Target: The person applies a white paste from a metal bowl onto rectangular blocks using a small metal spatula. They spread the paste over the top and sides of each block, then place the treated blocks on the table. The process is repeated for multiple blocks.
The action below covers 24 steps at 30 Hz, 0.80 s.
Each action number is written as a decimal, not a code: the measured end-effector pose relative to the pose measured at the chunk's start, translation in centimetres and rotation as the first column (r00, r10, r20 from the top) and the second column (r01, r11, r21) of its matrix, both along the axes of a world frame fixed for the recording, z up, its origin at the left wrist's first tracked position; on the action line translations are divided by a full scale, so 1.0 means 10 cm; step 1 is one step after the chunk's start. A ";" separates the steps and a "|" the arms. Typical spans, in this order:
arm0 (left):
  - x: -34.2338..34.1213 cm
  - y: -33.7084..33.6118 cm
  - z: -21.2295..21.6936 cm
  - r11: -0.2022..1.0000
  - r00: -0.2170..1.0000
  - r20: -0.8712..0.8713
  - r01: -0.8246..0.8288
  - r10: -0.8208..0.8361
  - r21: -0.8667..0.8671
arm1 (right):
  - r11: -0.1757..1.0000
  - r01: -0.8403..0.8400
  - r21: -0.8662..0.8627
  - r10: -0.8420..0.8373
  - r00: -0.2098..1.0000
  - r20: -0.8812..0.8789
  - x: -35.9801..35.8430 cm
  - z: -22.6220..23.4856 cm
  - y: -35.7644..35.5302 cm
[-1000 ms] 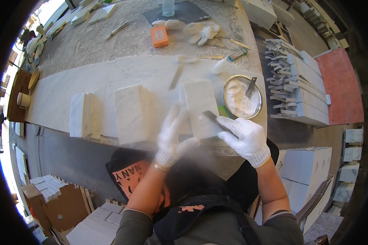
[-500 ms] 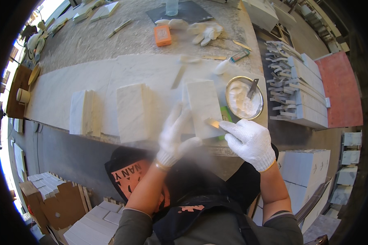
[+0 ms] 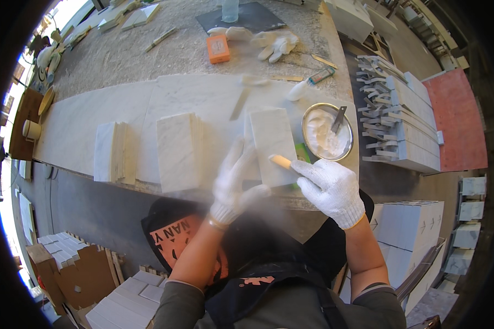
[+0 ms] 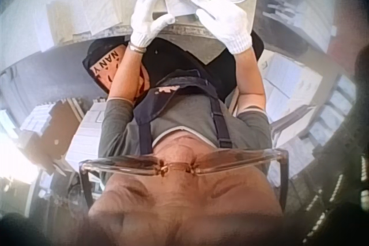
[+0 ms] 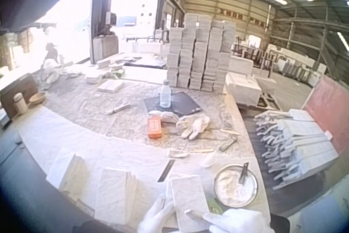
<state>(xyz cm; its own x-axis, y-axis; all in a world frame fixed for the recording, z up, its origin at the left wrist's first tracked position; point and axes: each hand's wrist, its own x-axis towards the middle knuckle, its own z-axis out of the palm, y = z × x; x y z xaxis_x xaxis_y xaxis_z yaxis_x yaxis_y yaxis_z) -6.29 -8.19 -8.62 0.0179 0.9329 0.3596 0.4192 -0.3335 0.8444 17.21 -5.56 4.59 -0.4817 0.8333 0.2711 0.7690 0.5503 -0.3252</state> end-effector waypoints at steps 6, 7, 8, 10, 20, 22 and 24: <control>0.00 0.00 -0.04 1.000 1.000 0.003 0.002 -0.002 0.024 | 1.000 -0.002 -0.018 0.002 1.000 -0.006 0.01 0.09 -0.02; -0.01 0.00 -0.04 1.000 1.000 0.000 0.001 -0.001 0.029 | 1.000 -0.002 -0.004 0.002 1.000 -0.014 0.00 0.09 -0.01; -0.01 0.00 -0.05 0.999 1.000 -0.004 0.000 0.000 0.034 | 1.000 0.006 0.001 -0.006 1.000 -0.013 -0.02 0.08 0.00; 0.00 0.00 -0.04 0.999 1.000 -0.006 -0.001 0.001 0.034 | 1.000 0.000 0.012 0.000 0.998 -0.055 -0.05 0.06 0.02; 0.00 0.00 -0.01 1.000 1.000 0.008 0.001 -0.001 0.013 | 0.999 0.008 -0.041 -0.007 1.000 0.026 0.00 0.07 -0.04; -0.01 0.00 -0.01 1.000 1.000 0.002 0.004 -0.004 0.017 | 0.999 0.003 -0.050 -0.001 1.000 0.029 0.01 0.08 -0.04; -0.01 0.00 -0.01 1.000 1.000 -0.005 0.005 -0.004 0.016 | 0.997 0.006 -0.072 -0.004 1.000 0.019 0.03 0.09 -0.05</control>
